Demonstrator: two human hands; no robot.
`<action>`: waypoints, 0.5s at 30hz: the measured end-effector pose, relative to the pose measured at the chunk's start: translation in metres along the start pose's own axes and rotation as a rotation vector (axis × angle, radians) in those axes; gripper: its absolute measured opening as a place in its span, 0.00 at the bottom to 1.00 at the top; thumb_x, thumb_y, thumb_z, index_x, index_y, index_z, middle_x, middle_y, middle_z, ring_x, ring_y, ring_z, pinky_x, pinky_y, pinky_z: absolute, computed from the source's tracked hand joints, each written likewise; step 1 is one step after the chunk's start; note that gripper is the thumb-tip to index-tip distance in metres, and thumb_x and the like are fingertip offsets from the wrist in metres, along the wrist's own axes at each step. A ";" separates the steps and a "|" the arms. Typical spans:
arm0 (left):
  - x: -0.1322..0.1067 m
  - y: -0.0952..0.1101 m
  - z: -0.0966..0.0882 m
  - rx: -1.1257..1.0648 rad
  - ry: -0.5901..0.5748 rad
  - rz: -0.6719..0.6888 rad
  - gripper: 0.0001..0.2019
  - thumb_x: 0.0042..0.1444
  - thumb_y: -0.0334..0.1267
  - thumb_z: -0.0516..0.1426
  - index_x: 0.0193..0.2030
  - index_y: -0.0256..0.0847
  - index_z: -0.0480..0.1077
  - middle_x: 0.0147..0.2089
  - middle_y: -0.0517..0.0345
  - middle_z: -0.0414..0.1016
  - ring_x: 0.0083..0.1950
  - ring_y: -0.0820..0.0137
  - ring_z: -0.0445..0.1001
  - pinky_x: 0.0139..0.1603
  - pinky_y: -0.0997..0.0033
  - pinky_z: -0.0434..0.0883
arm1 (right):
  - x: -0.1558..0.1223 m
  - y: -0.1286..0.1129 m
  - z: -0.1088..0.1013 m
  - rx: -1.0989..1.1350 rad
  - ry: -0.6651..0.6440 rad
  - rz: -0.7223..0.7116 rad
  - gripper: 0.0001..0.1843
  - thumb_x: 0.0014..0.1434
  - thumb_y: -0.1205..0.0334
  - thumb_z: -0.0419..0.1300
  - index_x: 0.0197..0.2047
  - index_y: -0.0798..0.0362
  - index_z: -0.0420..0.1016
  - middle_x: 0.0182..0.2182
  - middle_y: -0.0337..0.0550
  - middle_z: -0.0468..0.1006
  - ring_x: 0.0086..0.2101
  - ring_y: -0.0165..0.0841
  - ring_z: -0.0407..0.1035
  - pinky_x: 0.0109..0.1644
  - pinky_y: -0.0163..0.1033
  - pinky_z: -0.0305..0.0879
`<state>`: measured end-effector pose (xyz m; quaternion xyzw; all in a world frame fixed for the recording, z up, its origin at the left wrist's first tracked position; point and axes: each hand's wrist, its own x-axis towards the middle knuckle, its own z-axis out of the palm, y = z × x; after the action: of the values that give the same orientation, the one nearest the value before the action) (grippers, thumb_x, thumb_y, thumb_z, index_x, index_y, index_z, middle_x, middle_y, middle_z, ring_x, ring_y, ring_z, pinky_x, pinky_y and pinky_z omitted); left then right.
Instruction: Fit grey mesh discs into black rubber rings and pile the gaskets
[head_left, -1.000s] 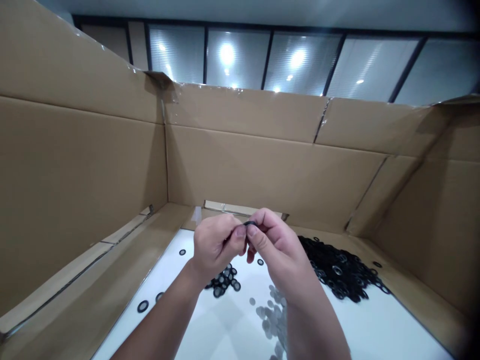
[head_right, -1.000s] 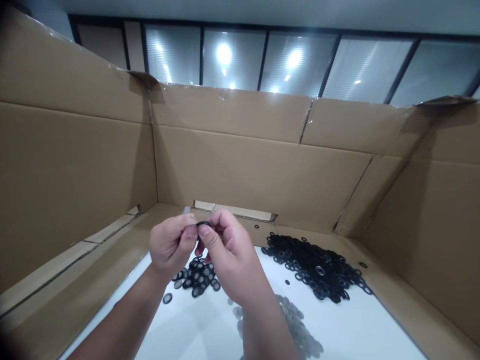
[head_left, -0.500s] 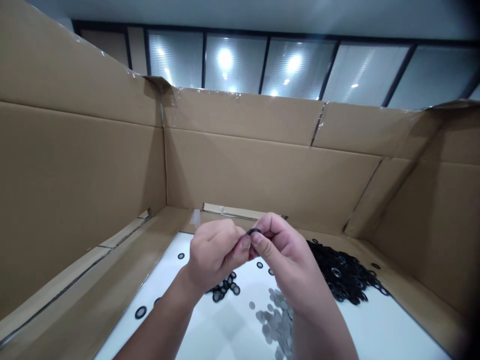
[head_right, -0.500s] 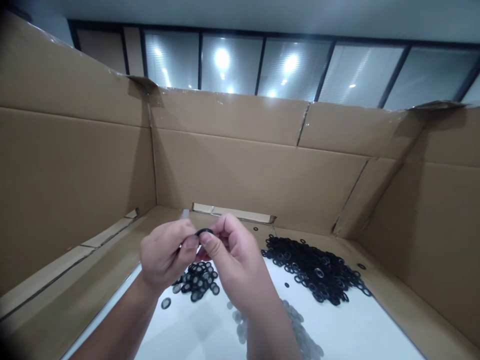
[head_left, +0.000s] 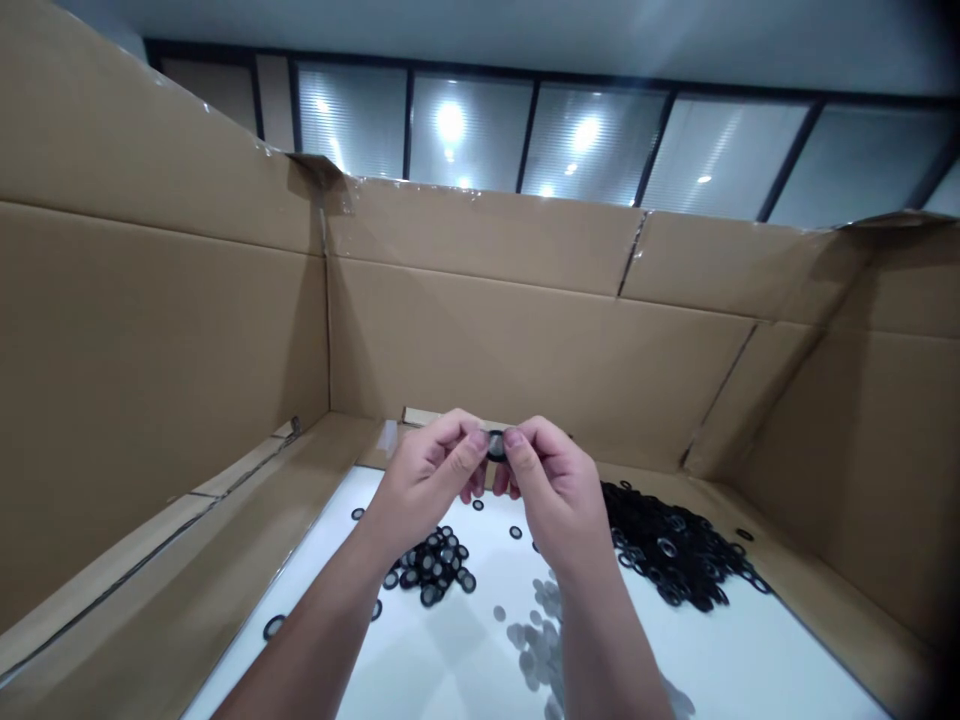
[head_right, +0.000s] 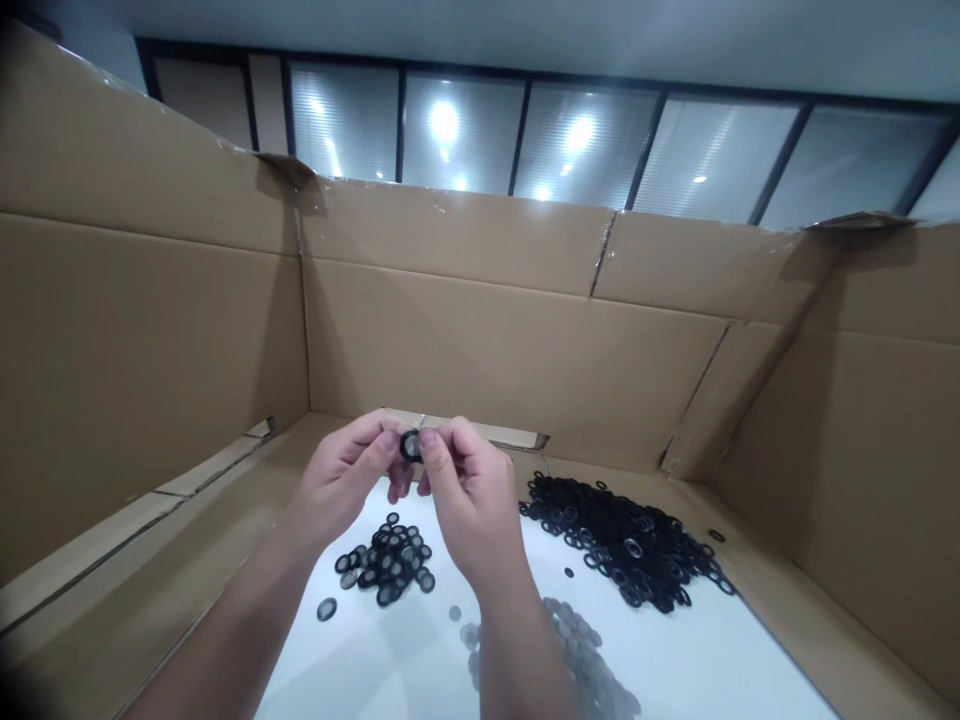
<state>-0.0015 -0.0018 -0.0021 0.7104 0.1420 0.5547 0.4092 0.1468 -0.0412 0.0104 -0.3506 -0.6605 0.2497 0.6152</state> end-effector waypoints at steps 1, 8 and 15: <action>0.000 -0.001 0.004 -0.080 0.023 -0.026 0.13 0.66 0.47 0.58 0.41 0.38 0.72 0.28 0.60 0.72 0.28 0.73 0.72 0.27 0.74 0.71 | 0.000 0.000 0.003 0.040 0.040 0.001 0.19 0.70 0.48 0.57 0.30 0.50 0.67 0.22 0.35 0.69 0.23 0.30 0.66 0.28 0.36 0.66; 0.003 -0.001 0.007 -0.331 0.051 -0.146 0.09 0.63 0.42 0.62 0.39 0.38 0.73 0.27 0.60 0.74 0.28 0.74 0.75 0.24 0.78 0.72 | 0.000 0.000 0.008 -0.001 -0.007 -0.094 0.23 0.73 0.47 0.50 0.28 0.50 0.64 0.21 0.34 0.65 0.23 0.29 0.65 0.28 0.36 0.63; 0.003 0.013 -0.007 -0.280 -0.131 -0.265 0.10 0.62 0.40 0.64 0.33 0.36 0.73 0.29 0.57 0.77 0.31 0.74 0.77 0.29 0.78 0.76 | 0.003 0.006 -0.002 -0.099 -0.113 -0.133 0.27 0.74 0.49 0.48 0.24 0.51 0.63 0.20 0.36 0.68 0.22 0.29 0.62 0.28 0.37 0.57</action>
<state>-0.0097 -0.0049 0.0102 0.6563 0.1287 0.4628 0.5819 0.1494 -0.0353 0.0074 -0.3212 -0.7275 0.1948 0.5742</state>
